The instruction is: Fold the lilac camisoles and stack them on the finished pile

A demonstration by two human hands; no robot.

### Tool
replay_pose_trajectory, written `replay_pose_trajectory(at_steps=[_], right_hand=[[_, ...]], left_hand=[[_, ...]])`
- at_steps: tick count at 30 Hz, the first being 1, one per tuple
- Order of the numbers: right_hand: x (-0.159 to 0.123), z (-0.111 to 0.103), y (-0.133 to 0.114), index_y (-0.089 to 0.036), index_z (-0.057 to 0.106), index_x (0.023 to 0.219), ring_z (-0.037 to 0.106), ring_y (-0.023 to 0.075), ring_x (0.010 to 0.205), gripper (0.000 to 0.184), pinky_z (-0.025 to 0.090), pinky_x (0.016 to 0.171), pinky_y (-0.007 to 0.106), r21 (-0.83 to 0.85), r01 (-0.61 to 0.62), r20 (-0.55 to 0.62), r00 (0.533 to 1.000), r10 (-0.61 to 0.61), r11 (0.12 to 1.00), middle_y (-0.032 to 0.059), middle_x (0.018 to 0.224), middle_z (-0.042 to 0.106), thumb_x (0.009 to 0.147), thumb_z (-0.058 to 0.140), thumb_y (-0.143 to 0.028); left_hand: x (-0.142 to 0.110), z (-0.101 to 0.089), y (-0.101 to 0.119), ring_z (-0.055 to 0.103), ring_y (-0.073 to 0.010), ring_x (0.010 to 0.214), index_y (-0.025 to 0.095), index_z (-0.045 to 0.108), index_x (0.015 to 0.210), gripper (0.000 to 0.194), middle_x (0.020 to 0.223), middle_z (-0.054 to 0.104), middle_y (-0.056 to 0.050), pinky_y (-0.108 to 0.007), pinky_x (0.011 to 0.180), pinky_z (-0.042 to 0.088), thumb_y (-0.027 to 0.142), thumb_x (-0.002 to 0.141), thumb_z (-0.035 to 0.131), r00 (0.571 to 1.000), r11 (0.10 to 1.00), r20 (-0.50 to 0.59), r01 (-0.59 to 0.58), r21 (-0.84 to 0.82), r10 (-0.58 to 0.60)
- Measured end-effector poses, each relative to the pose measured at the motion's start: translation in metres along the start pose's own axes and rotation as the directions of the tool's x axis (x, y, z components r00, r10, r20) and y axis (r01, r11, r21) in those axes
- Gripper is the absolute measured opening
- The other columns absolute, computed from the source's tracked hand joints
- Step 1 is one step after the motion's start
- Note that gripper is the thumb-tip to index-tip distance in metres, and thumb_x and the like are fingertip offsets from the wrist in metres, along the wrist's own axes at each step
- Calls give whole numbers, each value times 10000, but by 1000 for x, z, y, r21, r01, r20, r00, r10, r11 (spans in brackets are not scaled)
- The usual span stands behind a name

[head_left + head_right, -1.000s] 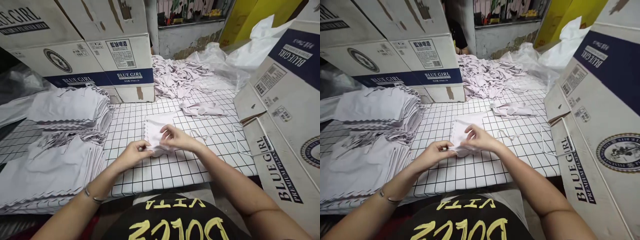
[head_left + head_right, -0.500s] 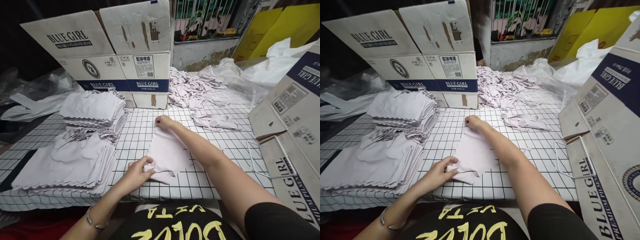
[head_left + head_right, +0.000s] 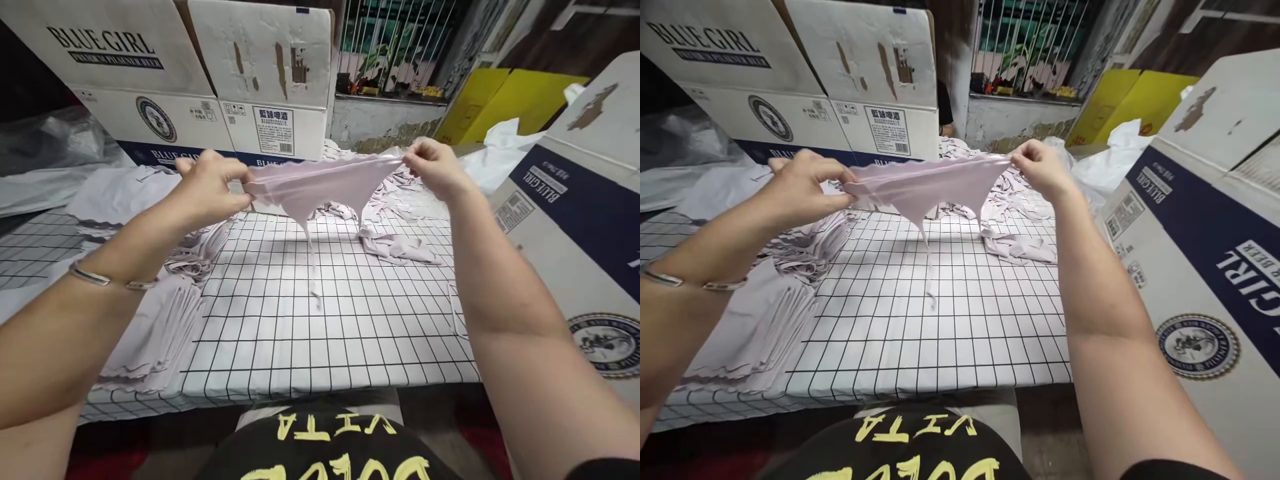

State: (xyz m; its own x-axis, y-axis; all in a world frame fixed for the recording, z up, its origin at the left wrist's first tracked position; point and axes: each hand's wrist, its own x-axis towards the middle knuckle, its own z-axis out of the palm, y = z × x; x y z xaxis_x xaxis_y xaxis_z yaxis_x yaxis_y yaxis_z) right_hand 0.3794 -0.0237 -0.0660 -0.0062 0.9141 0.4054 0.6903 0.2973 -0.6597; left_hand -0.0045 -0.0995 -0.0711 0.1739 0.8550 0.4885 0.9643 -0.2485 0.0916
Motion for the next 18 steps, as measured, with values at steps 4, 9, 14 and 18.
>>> replay_pose_trajectory(at_steps=[4, 9, 14, 18], right_hand=[[-83, -28, 14, -170, 541, 822, 428, 100, 645, 91, 344, 607, 258, -140, -12, 1, 1000, 12, 990, 10, 742, 511, 885, 569, -229], [-230, 1, 60, -238, 544, 737, 548, 216, 702, 179, 426, 636, 336, -175, -218, 282, 923, 261, 960, 42, 739, 601, 850, 541, -376], [-296, 25, 66, -227, 578, 755, 573, 218, 719, 196, 452, 651, 341, -232, -274, 510, 782, 357, 933, 44, 785, 644, 850, 512, -386], [-299, 37, 47, -248, 600, 958, 579, 249, 894, 252, 461, 760, 374, -233, -144, 462, 854, 240, 962, 76, 993, 643, 809, 618, -451]], left_hand=[[-44, 20, 6, 437, -277, 1180, 37, 634, 786, 334, 1050, 563, -49, -514, 951, 188, 310, 841, 450, 921, 919, -90, -385, -78, 378], [-171, 80, 14, 578, -223, 864, 207, 627, 765, 219, 838, 652, -34, -467, 896, 282, 72, 814, 462, 888, 895, 158, -402, -192, 432], [-233, 102, 30, 577, -207, 806, 198, 604, 828, 143, 821, 649, -51, -358, 761, 352, 236, 895, 484, 913, 912, 307, -137, -386, 267], [-233, 105, 48, 557, -182, 740, 195, 548, 755, 238, 756, 601, -34, -304, 708, 399, 374, 906, 504, 959, 882, 283, 129, -453, 5]])
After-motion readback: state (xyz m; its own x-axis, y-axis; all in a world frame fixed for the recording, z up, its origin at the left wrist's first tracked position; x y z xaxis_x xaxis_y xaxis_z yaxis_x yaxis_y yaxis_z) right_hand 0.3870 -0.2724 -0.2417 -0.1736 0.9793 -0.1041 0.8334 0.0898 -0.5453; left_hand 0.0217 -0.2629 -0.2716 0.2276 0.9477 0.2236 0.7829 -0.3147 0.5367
